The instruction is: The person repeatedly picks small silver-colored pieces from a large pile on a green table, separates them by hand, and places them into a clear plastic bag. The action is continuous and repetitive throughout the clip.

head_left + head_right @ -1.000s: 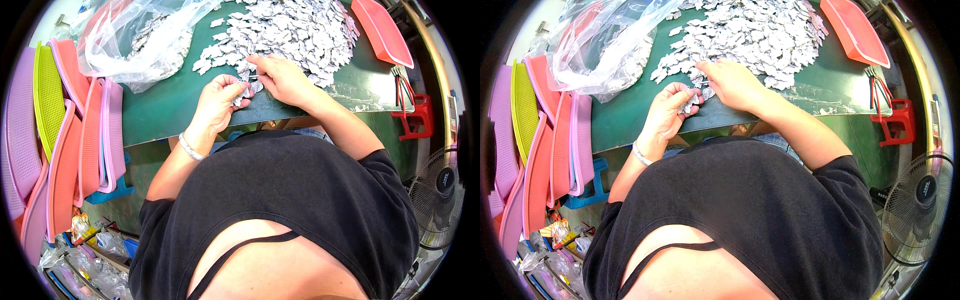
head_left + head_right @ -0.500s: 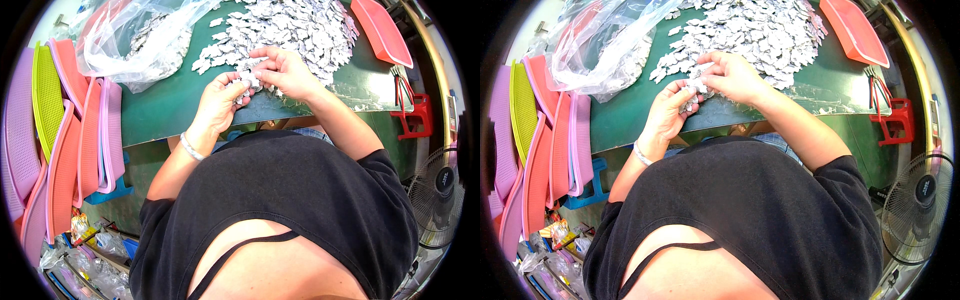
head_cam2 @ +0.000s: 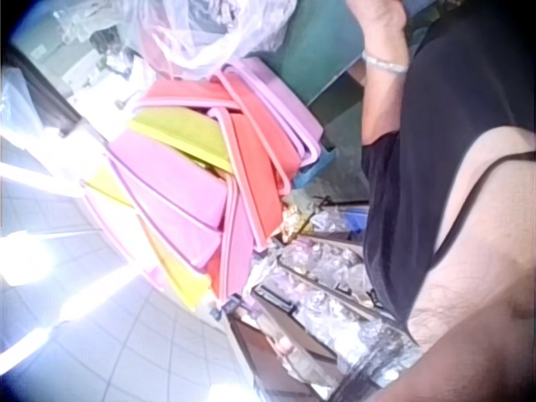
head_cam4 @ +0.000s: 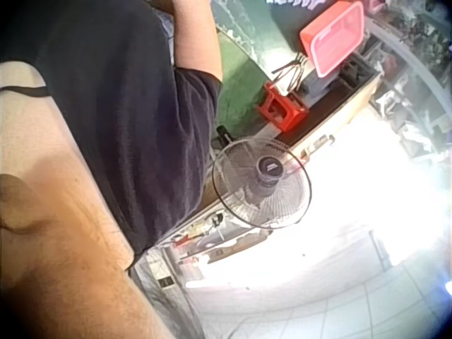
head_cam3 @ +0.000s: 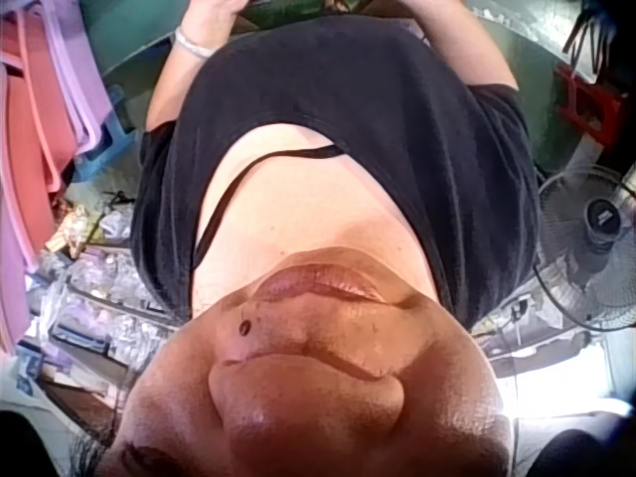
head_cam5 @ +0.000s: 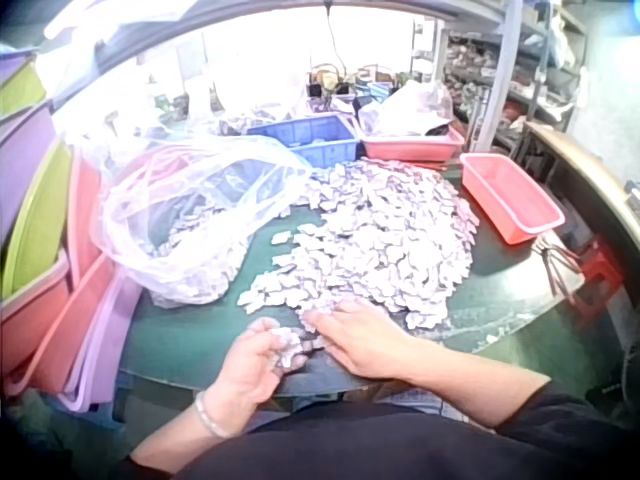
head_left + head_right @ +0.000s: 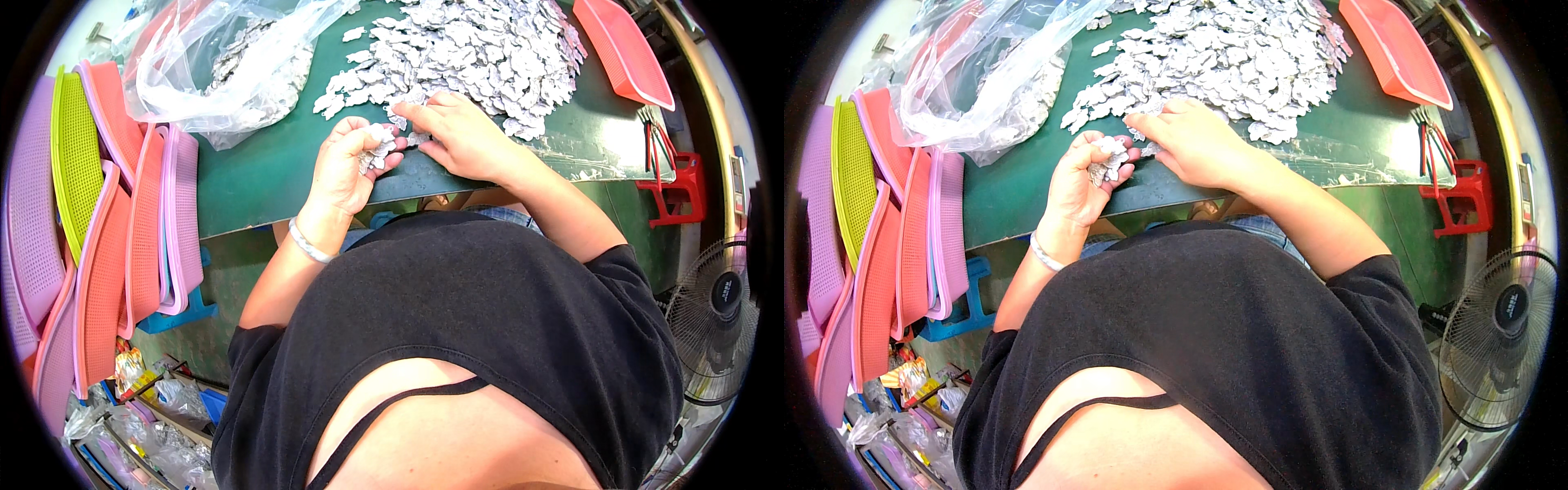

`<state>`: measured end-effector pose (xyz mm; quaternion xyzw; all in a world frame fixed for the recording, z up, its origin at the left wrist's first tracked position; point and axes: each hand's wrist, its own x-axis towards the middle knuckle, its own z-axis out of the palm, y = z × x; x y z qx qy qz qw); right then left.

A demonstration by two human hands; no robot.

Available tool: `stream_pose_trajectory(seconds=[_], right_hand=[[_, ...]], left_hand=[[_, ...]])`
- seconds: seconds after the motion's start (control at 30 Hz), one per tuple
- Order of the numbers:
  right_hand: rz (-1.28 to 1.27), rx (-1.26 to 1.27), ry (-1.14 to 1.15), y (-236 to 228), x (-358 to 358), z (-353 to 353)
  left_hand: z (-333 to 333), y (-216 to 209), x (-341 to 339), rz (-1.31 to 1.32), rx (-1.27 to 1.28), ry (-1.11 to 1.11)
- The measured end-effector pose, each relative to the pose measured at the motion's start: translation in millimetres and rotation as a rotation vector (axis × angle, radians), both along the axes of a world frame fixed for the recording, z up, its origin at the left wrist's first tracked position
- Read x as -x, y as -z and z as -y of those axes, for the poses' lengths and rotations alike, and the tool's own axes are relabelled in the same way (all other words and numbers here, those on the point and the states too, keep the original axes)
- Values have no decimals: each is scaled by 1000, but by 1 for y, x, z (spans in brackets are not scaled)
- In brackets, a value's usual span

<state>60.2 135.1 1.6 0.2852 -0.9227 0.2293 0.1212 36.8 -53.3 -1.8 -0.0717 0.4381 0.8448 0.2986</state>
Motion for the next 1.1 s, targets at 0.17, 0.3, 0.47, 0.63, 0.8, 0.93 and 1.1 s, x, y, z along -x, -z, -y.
stream_pose_trajectory(seconds=[0.17, 0.3, 0.47, 0.63, 0.8, 0.93, 1.1], right_hand=[[181, 269, 101, 6, 2, -1], [397, 537, 117, -5, 1, 0], [503, 655, 78, -6, 4, 2], [-68, 94, 78, -1, 16, 3], [34, 10, 25, -5, 14, 4], [129, 161, 8, -1, 14, -6], [-84, -3, 130, -6, 11, -2]], left_hand=[[2, -3, 1, -1, 61, -24], [1, 0, 0, -45, 122, 69], [-8, 5, -5, -91, 172, 125], [-1, 3, -1, -13, 54, 43], [5, 4, 0, -12, -24, 0], [7, 6, 2, -10, -13, 20], [5, 7, 3, -12, 15, 47]])
